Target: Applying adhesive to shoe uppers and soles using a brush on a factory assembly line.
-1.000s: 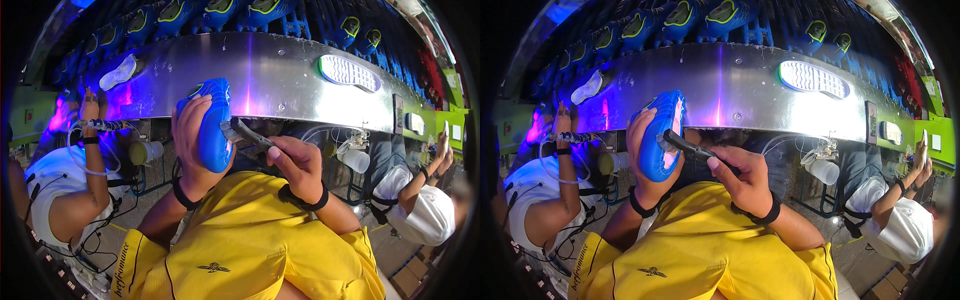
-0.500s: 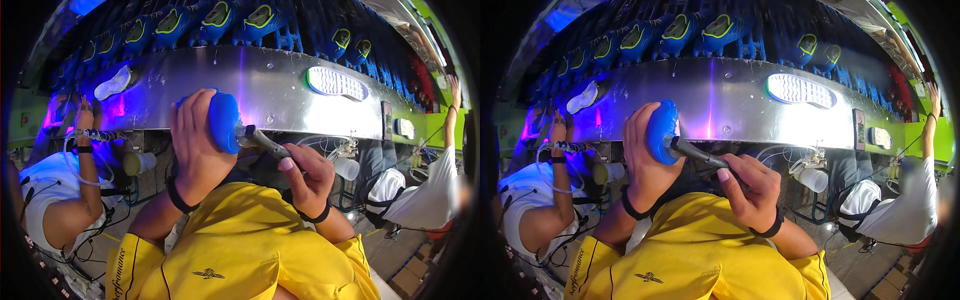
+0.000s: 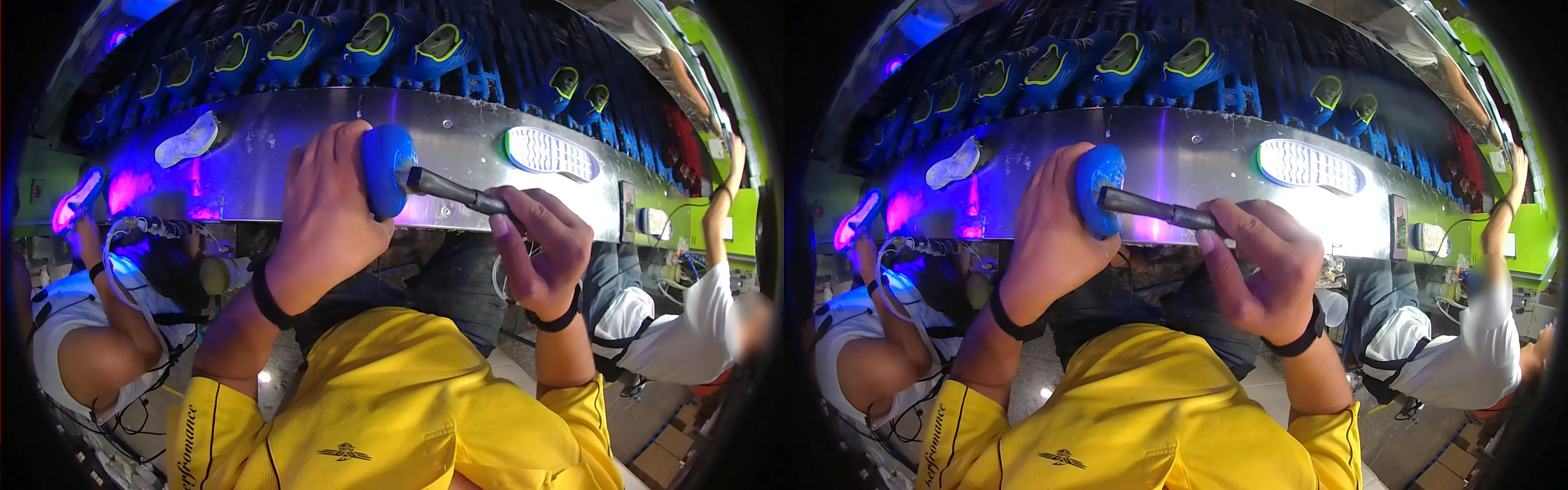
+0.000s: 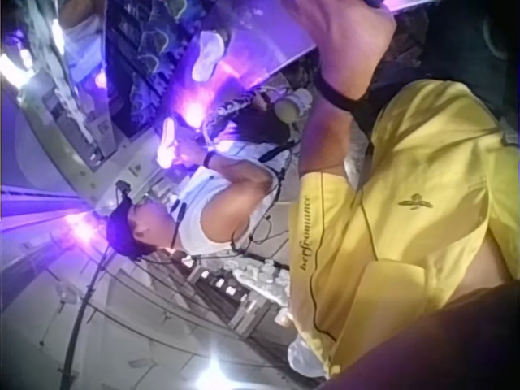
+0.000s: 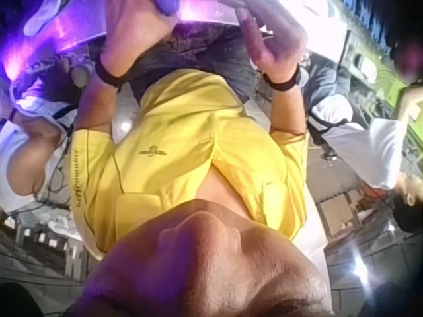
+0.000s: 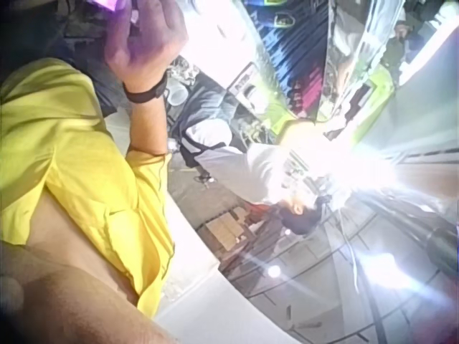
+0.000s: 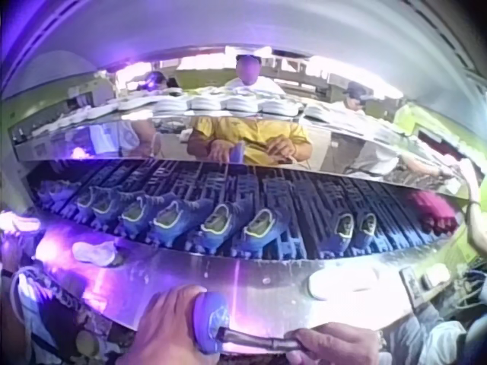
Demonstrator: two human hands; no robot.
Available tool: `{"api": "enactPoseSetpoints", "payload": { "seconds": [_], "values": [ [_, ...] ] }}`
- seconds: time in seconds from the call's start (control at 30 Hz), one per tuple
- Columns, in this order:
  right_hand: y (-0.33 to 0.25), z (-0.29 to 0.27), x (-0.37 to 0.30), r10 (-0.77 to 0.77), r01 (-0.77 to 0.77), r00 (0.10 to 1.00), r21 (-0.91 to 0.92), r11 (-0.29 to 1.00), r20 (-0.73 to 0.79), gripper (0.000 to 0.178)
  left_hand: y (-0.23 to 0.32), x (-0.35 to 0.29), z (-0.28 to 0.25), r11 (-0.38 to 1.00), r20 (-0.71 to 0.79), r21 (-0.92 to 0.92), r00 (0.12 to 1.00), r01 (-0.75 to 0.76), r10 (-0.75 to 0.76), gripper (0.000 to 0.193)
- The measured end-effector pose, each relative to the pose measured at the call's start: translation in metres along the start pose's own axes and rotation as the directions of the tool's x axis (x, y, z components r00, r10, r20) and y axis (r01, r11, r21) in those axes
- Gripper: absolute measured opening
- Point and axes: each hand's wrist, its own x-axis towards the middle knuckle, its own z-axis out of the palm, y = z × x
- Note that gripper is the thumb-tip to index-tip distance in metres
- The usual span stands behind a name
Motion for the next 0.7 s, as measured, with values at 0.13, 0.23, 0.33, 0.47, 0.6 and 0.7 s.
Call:
{"api": "enactPoseSetpoints", "payload": {
  "seconds": [0.13, 0.23, 0.33, 0.47, 0.6, 0.7],
  "values": [
    [0.011, 0.009, 0.012, -0.064, 0.064, 0.998, 0.015, 0.998, -0.02, 0.026, -0.006, 0.008, -0.007, 1.0, 0.029, -0.002, 0.999, 0.021, -0.021, 0.075],
    [0.024, 0.022, 0.015, -0.048, 0.049, 0.999, 0.119, 0.992, -0.007, 0.026, -0.012, 0.013, -0.01, 0.999, 0.061, -0.024, 0.998, 0.031, -0.03, 0.066],
    [0.039, 0.041, 0.01, 0.043, -0.038, 0.999, 0.263, 0.964, -0.014, 0.027, -0.017, 0.017, -0.012, 0.999, 0.083, -0.032, 0.996, 0.043, -0.04, 0.059],
    [0.044, 0.068, 0.005, 0.078, -0.058, 0.996, 0.357, 0.932, -0.041, 0.024, -0.028, 0.024, -0.013, 0.992, 0.146, -0.11, 0.988, 0.06, -0.044, 0.066],
    [0.051, 0.094, -0.002, 0.107, -0.062, 0.991, 0.445, 0.893, -0.078, 0.023, -0.034, 0.033, -0.02, 0.977, 0.209, -0.137, 0.969, 0.161, -0.13, 0.065],
    [0.055, 0.104, -0.012, 0.142, -0.099, 0.988, 0.462, 0.881, -0.059, 0.023, -0.04, 0.038, -0.025, 0.975, 0.277, -0.11, 0.948, 0.195, -0.158, 0.066]
  ]
}}
